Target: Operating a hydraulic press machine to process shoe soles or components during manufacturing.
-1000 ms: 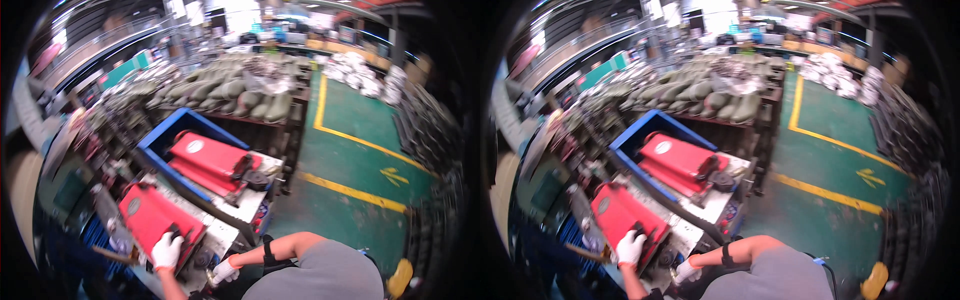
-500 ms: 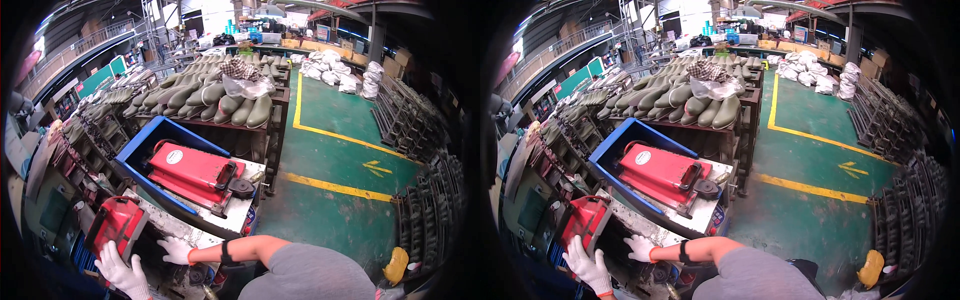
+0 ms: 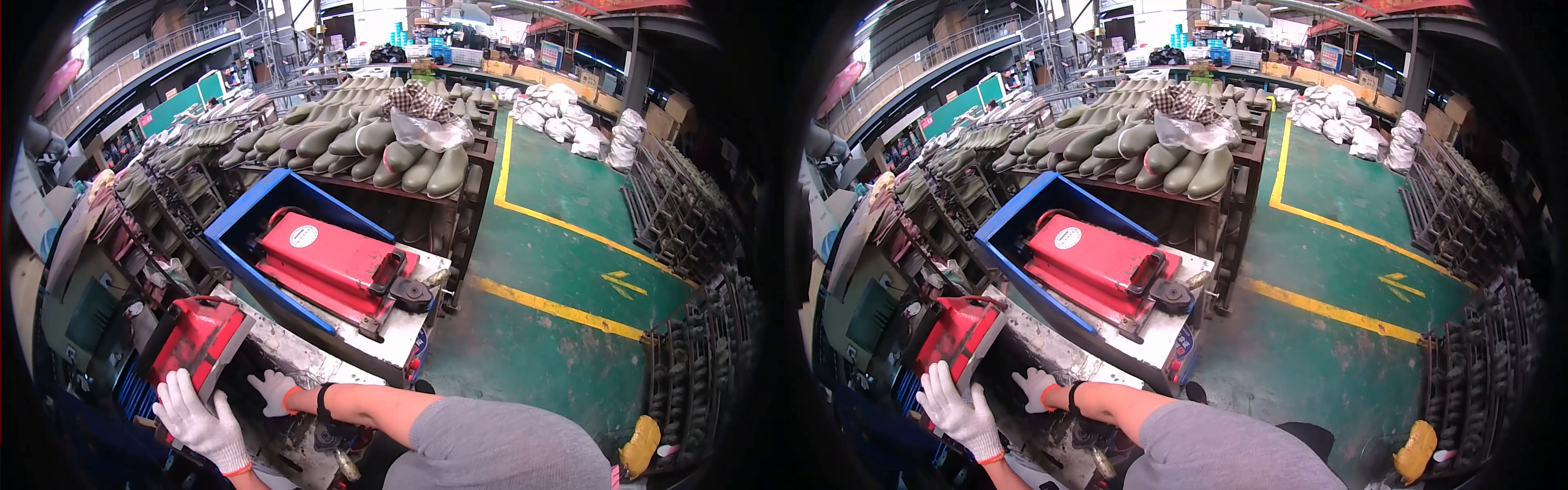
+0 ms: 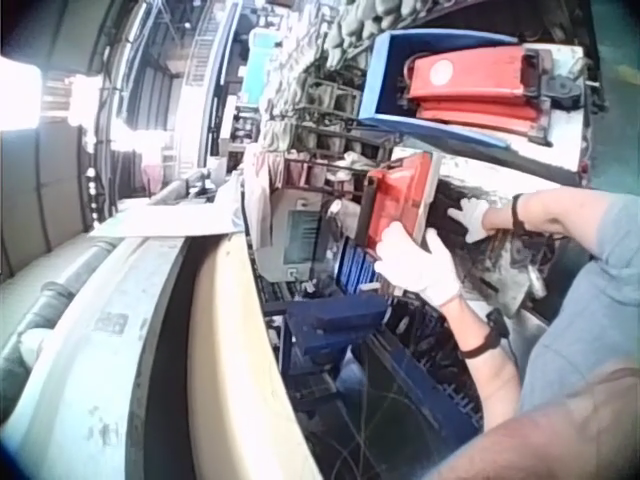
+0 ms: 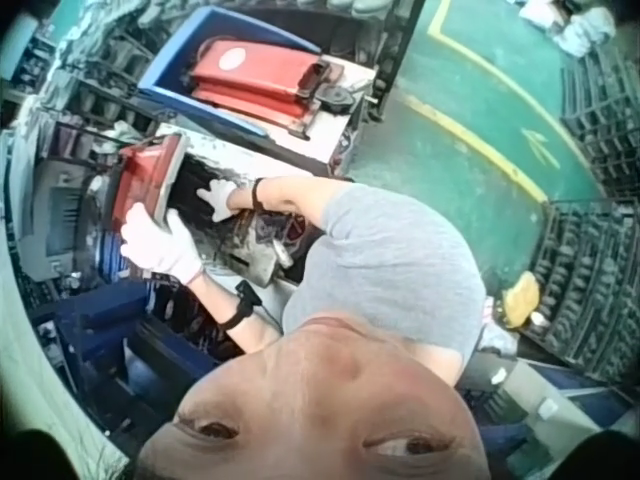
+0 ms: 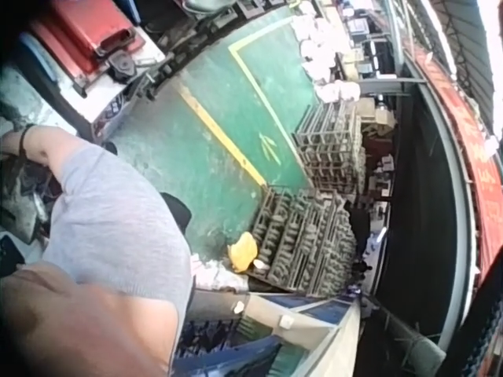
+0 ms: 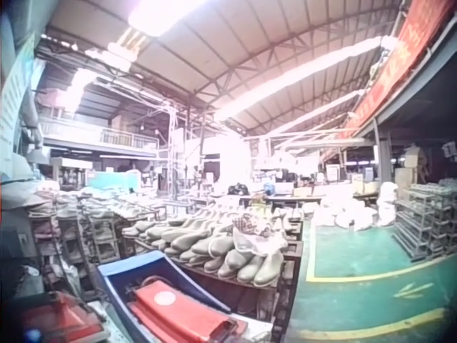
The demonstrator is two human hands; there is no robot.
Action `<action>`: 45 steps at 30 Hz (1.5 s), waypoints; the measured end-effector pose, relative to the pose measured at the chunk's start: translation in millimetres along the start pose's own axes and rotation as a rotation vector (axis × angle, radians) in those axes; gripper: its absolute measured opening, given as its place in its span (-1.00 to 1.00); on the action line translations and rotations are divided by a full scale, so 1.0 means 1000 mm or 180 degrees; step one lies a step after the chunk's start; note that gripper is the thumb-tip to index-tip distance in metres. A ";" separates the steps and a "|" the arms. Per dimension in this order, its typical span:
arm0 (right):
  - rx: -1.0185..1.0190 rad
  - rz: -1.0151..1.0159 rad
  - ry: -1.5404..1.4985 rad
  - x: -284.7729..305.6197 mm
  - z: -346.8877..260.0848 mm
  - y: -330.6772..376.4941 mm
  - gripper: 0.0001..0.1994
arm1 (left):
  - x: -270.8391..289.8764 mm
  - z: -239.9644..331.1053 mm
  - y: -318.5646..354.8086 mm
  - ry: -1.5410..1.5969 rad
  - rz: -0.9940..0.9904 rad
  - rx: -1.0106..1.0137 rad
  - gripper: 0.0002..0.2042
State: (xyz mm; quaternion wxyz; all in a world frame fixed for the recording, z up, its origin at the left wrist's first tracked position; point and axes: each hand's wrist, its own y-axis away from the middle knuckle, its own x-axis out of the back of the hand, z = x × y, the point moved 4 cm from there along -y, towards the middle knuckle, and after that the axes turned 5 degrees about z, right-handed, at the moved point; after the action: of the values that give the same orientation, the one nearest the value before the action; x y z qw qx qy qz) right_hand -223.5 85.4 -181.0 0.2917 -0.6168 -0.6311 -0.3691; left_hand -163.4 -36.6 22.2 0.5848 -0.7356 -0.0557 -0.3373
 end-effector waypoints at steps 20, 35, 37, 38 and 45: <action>-0.0491 -0.3035 -0.4108 -0.010 -0.033 0.156 -0.22 | 0.031 0.010 0.294 0.6162 -0.0040 0.5121 -0.14; 0.2194 0.0497 0.0333 -0.027 -0.007 0.134 -0.71 | 0.093 -0.088 0.527 0.2001 0.2089 0.7341 -0.74; 0.2106 0.0444 0.0361 -0.032 0.000 0.134 -0.74 | 0.097 -0.116 0.560 0.1546 0.1911 0.7591 -0.70; 0.2090 0.0490 0.0365 -0.033 0.001 0.134 -0.78 | 0.102 -0.131 0.570 0.1216 0.1887 0.7614 -0.50; 0.2071 0.0393 0.0156 -0.035 -0.001 0.132 -0.78 | 0.131 -0.241 0.587 0.0028 0.0992 0.6720 -0.61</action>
State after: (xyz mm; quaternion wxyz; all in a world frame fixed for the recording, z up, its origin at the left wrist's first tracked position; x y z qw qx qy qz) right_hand -90.4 61.0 -195.1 0.5102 -0.5193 -0.6701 -0.1445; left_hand 112.7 -475.2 -365.9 0.9630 0.1456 -0.2230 -0.0424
